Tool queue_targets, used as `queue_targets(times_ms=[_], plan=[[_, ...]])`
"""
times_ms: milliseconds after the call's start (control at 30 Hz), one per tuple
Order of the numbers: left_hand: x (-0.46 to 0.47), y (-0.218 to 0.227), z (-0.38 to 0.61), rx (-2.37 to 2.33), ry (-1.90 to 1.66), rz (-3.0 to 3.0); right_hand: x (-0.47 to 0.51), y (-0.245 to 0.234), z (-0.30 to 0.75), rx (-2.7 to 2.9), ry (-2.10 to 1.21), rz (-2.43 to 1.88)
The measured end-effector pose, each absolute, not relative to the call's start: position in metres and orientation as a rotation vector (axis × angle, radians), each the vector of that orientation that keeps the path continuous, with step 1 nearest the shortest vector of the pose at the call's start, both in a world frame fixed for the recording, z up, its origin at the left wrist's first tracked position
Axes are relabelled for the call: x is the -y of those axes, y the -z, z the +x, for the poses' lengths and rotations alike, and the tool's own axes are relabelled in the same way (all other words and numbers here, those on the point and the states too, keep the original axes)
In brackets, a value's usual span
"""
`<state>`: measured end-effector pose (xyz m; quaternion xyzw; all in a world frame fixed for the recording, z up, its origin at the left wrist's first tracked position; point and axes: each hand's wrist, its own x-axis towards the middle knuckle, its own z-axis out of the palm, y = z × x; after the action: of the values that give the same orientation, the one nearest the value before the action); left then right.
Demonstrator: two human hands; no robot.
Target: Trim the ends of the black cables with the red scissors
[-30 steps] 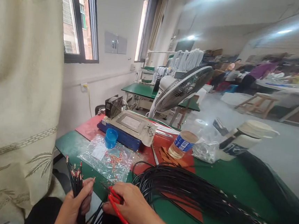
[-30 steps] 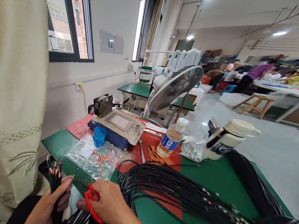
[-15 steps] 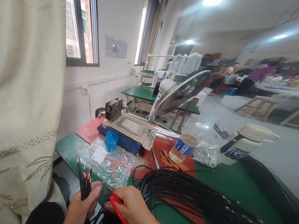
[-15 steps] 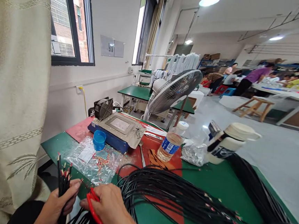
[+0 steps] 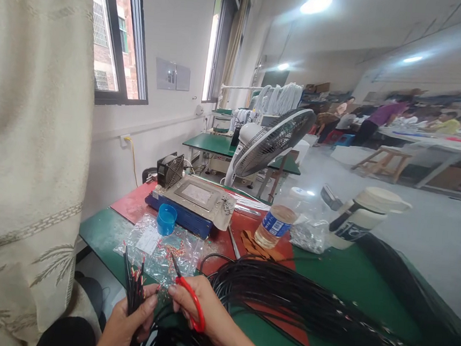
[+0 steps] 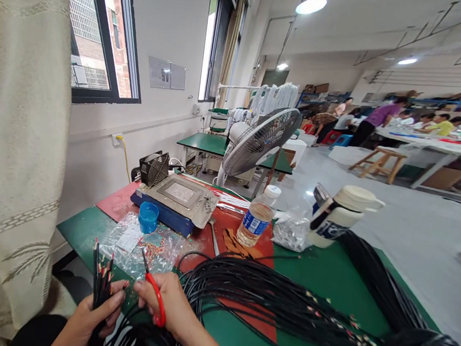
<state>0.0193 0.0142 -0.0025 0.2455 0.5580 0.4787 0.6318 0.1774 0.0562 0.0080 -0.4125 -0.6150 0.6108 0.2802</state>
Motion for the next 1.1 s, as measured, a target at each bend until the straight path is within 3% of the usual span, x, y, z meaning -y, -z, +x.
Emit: queue_targets(times_ms=[233, 1100], plan=[[-0.004, -0.005, 0.031, -1.223, -1.013, 0.601, -0.054, -0.006, 0.174, 1.382, -1.897, -0.916], [0.001, 0.003, 0.025, -1.033, -0.927, 0.652, -0.046, 0.001, 0.167, 1.150, -2.115, -0.849]])
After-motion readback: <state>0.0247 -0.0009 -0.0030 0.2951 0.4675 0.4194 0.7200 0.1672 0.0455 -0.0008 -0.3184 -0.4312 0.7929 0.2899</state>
